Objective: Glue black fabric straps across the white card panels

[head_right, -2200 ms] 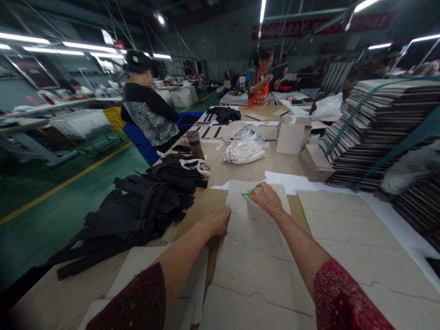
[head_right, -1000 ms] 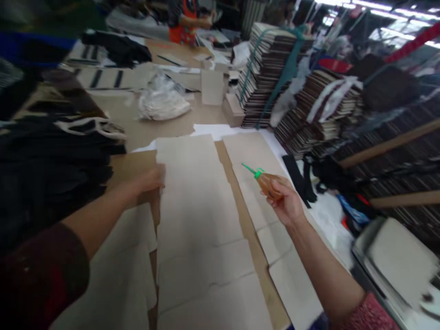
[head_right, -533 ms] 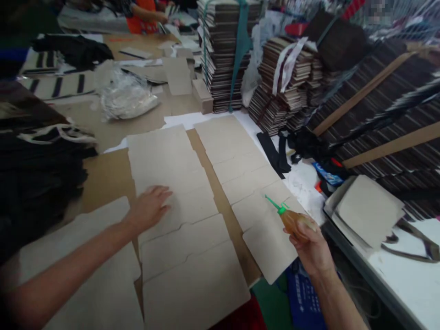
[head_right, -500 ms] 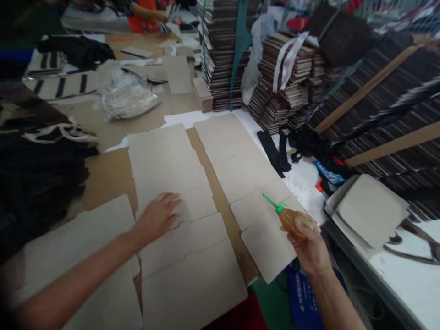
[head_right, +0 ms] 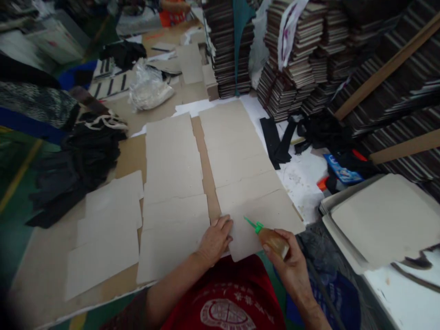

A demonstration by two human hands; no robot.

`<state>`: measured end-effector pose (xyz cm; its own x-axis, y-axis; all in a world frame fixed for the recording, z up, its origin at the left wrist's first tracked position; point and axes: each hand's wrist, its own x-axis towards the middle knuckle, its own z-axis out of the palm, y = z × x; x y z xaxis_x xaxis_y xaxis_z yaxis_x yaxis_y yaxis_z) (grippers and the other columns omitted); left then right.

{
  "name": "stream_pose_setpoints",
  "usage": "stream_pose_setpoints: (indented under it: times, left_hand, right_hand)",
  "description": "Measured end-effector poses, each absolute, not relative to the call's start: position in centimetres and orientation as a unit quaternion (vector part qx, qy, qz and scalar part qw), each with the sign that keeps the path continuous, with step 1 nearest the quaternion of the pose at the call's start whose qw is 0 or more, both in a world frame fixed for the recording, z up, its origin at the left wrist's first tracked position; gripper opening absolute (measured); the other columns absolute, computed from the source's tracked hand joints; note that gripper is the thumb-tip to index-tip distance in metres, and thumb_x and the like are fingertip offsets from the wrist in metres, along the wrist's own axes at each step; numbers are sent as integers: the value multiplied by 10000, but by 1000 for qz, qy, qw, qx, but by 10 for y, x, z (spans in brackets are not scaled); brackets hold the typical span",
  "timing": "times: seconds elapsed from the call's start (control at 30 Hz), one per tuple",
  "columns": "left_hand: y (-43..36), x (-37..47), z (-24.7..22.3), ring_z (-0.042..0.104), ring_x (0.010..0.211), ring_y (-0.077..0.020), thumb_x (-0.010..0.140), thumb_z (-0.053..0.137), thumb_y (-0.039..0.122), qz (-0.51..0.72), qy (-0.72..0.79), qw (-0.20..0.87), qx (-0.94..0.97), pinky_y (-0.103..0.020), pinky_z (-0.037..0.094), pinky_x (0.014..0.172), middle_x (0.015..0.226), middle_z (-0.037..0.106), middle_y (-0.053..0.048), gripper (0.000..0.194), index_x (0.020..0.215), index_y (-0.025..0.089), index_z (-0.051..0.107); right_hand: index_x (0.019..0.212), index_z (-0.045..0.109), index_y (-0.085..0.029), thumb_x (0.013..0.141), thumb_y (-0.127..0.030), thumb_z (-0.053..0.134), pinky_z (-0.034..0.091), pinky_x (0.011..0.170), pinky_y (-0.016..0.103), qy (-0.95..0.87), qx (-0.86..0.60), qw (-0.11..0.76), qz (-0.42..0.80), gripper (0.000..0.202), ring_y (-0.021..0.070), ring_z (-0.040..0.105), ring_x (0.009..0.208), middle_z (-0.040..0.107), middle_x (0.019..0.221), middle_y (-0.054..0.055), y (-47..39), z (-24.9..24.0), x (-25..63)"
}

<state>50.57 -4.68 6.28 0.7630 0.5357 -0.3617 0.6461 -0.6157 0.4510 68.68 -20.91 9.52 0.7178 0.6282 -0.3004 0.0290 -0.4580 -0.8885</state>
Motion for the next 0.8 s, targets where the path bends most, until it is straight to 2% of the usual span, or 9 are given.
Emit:
stream_pose_setpoints:
  times: [0.2, 0.4, 0.8]
  left_hand:
    - [-45, 509, 68, 420, 1300, -246, 835, 617, 163, -89, 354, 286, 886, -324, 394, 1116, 1436, 453, -55, 441, 1263, 207, 520]
    - [-44, 507, 66, 417, 1289, -240, 826, 627, 192, -74, 355, 295, 884, -317, 372, 1122, 1412, 462, -57, 458, 1267, 201, 503]
    - [-40, 502, 66, 414, 1273, -249, 833, 607, 200, -56, 323, 320, 889, -332, 367, 1113, 1400, 471, -49, 423, 1244, 213, 508]
  right_hand:
    - [1097, 586, -260, 793, -458, 686, 523, 828, 354, -337, -783, 440, 283, 377, 232, 622, 945, 633, 1042, 28, -229, 82, 675]
    - [1098, 580, -261, 832, -397, 656, 520, 880, 388, -409, -775, 418, 242, 309, 241, 605, 1001, 617, 1083, 54, -230, 80, 666]
    - [1142, 543, -272, 867, -384, 619, 549, 854, 387, -442, -795, 347, 229, 307, 234, 603, 1021, 581, 1143, 68, -221, 85, 643]
